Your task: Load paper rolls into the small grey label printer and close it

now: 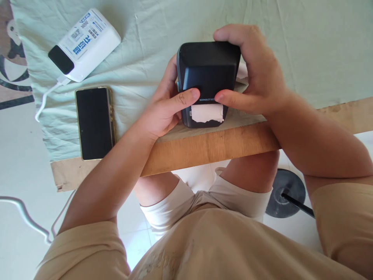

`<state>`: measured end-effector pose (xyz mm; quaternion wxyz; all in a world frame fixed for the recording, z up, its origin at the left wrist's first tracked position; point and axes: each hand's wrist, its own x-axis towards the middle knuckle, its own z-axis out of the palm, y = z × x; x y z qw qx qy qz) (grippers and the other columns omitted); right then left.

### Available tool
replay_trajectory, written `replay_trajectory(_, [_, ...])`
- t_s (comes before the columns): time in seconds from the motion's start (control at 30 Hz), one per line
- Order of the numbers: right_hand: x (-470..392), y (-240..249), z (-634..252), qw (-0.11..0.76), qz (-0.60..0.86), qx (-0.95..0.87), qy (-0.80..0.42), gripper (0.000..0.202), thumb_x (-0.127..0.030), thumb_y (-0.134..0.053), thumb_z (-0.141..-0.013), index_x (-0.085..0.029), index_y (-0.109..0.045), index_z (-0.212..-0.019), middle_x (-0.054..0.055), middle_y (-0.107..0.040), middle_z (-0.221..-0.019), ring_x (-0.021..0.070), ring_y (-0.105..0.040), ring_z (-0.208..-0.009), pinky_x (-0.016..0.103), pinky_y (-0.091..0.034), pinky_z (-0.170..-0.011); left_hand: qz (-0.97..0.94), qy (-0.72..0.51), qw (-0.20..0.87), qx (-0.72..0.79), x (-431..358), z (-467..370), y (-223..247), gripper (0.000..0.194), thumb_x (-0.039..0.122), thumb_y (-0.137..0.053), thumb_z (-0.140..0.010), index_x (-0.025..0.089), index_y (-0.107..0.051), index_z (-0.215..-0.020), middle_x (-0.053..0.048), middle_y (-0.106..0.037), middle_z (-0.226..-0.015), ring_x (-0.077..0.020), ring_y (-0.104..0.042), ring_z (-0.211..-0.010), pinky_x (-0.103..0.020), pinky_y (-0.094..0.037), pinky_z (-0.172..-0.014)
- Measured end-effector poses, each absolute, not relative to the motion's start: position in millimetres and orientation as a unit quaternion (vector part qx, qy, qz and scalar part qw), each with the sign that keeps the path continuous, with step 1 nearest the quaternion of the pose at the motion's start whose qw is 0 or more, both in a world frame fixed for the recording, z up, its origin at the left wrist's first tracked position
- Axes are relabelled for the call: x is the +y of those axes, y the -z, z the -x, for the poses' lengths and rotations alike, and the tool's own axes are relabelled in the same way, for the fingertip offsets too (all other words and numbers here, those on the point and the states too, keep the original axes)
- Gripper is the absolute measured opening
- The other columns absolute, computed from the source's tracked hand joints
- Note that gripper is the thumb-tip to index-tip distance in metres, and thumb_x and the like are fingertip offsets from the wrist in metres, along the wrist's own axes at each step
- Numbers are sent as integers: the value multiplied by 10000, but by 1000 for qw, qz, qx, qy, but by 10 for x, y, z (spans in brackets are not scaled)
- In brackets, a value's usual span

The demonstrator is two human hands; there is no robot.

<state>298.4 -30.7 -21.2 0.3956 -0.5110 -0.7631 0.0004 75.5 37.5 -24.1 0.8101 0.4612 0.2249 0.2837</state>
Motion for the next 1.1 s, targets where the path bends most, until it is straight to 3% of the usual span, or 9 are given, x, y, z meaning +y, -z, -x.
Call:
replay_trajectory(0.13, [-295, 273, -3000, 414, 509, -755, 10, 736, -857, -495, -981, -354, -597, -1508, 35, -769, -1447, 318, -761, -1246, 556, -576, -1092, -453, -297, 811, 221, 360, -777, 239, 560, 340, -962, -799, 359, -698, -1293, -4, -801, -1134, -325, -771, -1211, -346, -562, -753])
replay_trajectory(0.23, [-282, 298, -3002, 421, 504, -753, 43, 690, -817, -518, -985, -366, -615, -1498, 35, -789, -1381, 325, -784, -1171, 566, -580, -1032, -422, -305, 828, 208, 388, -780, 263, 318, 367, -872, -900, 332, -743, -1189, 23, -754, -910, -236, -773, -932, -310, -535, -666])
replay_trajectory(0.33, [-267, 297, -3006, 429, 498, -752, 49, 593, -754, -503, -1014, -387, -625, -1464, 28, -779, -1345, 327, -764, -1249, 568, -588, -1065, -386, -298, 850, 198, 449, -774, 280, 142, 410, -766, -966, 273, -734, -984, 40, -663, -712, -162, -645, -647, -289, -513, -594])
replay_trajectory(0.47, [-260, 283, -3019, 419, 499, -757, 33, 540, -719, -450, -1044, -376, -611, -1429, 29, -769, -1368, 309, -749, -1317, 567, -595, -1093, -352, -298, 864, 202, 506, -774, 280, 55, 228, -728, -872, 237, -722, -926, 72, -583, -614, -89, -380, -429, -256, -399, -441])
replay_trajectory(0.53, [-260, 283, -3027, 415, 500, -760, 25, 528, -706, -436, -1052, -376, -606, -1427, 30, -776, -1372, 296, -757, -1311, 550, -602, -1085, -355, -298, 862, 207, 513, -773, 278, 135, 179, -673, -874, 232, -741, -978, 73, -597, -623, -88, -392, -434, -241, -372, -418])
replay_trajectory(0.63, [-260, 300, -3033, 430, 478, -765, 20, 523, -665, -497, -1051, -351, -609, -1454, 52, -777, -1394, 301, -759, -1326, 531, -600, -1100, -368, -295, 853, 222, 512, -764, 280, 285, 143, -606, -898, 232, -762, -1120, 55, -705, -744, -124, -593, -587, -236, -467, -507])
replay_trajectory(0.83, [-286, 299, -2989, 448, 457, -768, -16, 574, -655, -614, -1006, -372, -606, -1505, 64, -733, -1524, 329, -690, -1476, 541, -570, -1206, -384, -303, 845, 218, 495, -770, 293, 205, 184, -674, -898, 240, -742, -1083, 67, -578, -644, -113, -507, -525, -249, -453, -542])
replay_trajectory(1.0, [-272, 307, -2978, 418, 487, -766, -15, 800, -858, -569, -956, -256, -618, -1480, 133, -734, -1524, 367, -676, -1482, 563, -545, -1234, -369, -321, 839, 240, 475, -777, 275, 282, 132, -683, -869, 223, -780, -1118, 52, -676, -783, -121, -634, -686, -245, -525, -624])
replay_trajectory(1.1, [-230, 332, -3015, 425, 470, -773, 14, 781, -842, -550, -970, -250, -610, -1475, 125, -753, -1471, 363, -711, -1434, 565, -586, -1182, -370, -315, 842, 235, 504, -776, 279, 300, 135, -674, -884, 242, -759, -1151, 53, -692, -782, -133, -639, -709, -257, -523, -643])
